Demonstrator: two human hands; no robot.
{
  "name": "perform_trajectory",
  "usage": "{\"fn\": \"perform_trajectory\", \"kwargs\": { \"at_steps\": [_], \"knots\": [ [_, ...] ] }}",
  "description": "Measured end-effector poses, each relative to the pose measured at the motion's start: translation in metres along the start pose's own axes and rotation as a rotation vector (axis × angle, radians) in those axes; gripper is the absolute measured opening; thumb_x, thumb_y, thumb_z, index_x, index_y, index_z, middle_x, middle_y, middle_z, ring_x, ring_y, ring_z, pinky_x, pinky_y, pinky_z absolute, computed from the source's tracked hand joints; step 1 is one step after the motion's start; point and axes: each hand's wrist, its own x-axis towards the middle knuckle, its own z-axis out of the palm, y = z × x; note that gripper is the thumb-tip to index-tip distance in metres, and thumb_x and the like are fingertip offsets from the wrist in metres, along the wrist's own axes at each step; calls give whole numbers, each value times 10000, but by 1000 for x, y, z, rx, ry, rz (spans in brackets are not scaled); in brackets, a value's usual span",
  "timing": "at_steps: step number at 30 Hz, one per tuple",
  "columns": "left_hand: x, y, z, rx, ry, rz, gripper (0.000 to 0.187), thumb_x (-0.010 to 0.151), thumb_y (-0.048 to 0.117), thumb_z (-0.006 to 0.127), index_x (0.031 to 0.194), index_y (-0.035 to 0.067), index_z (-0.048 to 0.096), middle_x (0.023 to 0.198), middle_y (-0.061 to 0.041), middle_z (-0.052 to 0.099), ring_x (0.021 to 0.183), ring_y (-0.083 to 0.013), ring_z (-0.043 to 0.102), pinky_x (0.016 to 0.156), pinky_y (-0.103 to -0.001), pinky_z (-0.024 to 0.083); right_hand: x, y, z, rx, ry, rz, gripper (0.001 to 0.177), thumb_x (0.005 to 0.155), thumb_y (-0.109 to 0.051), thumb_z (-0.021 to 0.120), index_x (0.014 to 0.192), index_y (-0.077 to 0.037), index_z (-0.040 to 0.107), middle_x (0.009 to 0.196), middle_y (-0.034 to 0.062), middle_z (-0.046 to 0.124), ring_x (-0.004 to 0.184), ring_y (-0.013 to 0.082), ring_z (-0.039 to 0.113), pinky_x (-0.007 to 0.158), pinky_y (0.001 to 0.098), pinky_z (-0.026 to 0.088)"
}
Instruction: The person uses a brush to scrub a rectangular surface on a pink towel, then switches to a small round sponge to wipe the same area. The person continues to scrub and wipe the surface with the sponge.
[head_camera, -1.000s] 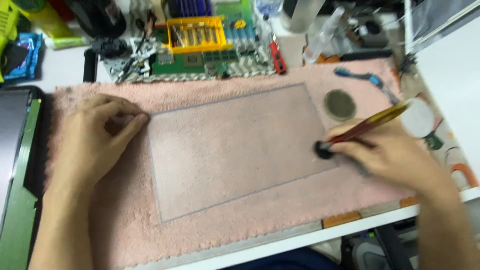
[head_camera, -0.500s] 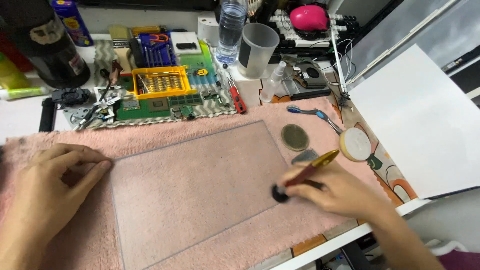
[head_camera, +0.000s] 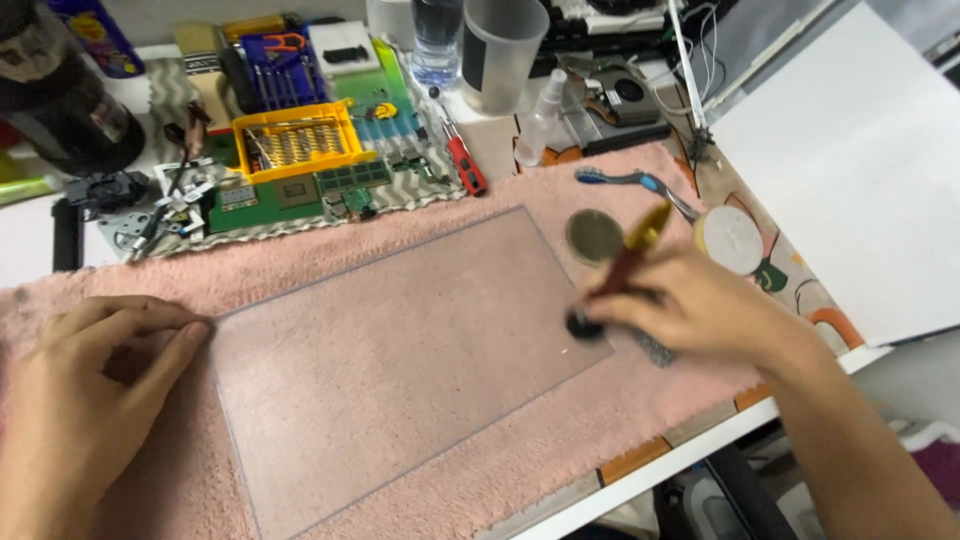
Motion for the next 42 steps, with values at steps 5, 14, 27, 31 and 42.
{"fn": "perform_trajectory", "kwargs": {
  "at_steps": [5,14,27,31,42],
  "knots": [
    [-3,-19,6,-31,31,91,100,1114,109,896,1194,51,901,1255,-90,816,1054,-196,744,1018,-331,561,17,-6,17,102,61,-63,294,1106,-330,648,1260,-181,849,1157,35,929,989,176,898,973,310,732],
    [-5,-43,15,-67,38,136,81,1131,30,894,1206,3,881,1272,-148,803,1226,-232,742,1201,-352,538,42,-1,13,64,75,-126,234,1122,-235,672,1266,-149,835,1005,47,885,676,127,731,654,218,609],
    [-6,-37,16,-100,62,132,87,1069,-2,909,1143,17,868,1234,-132,808,1229,-233,760,1271,-368,516,57,-1,0,72,-89,-85,282,1128,-296,652,1258,-155,859,940,24,839,740,135,802,674,203,683],
    [-5,-13,6,-33,59,7,87,1068,82,889,1152,61,894,1283,-87,804,1211,-188,737,1225,-327,512,53,22,-19,-29,-294,134,377,1084,-440,626,1393,-411,839,1320,-110,965,1155,78,922,1062,276,748],
    [5,-18,2,-9,-4,28,152,915,212,897,1003,95,937,1146,-18,884,1139,-147,810,1120,-313,576,79,30,-26,-54,-155,66,335,1076,-378,664,1322,-332,886,1250,-71,959,1097,107,910,1090,300,711]
  ]
}}
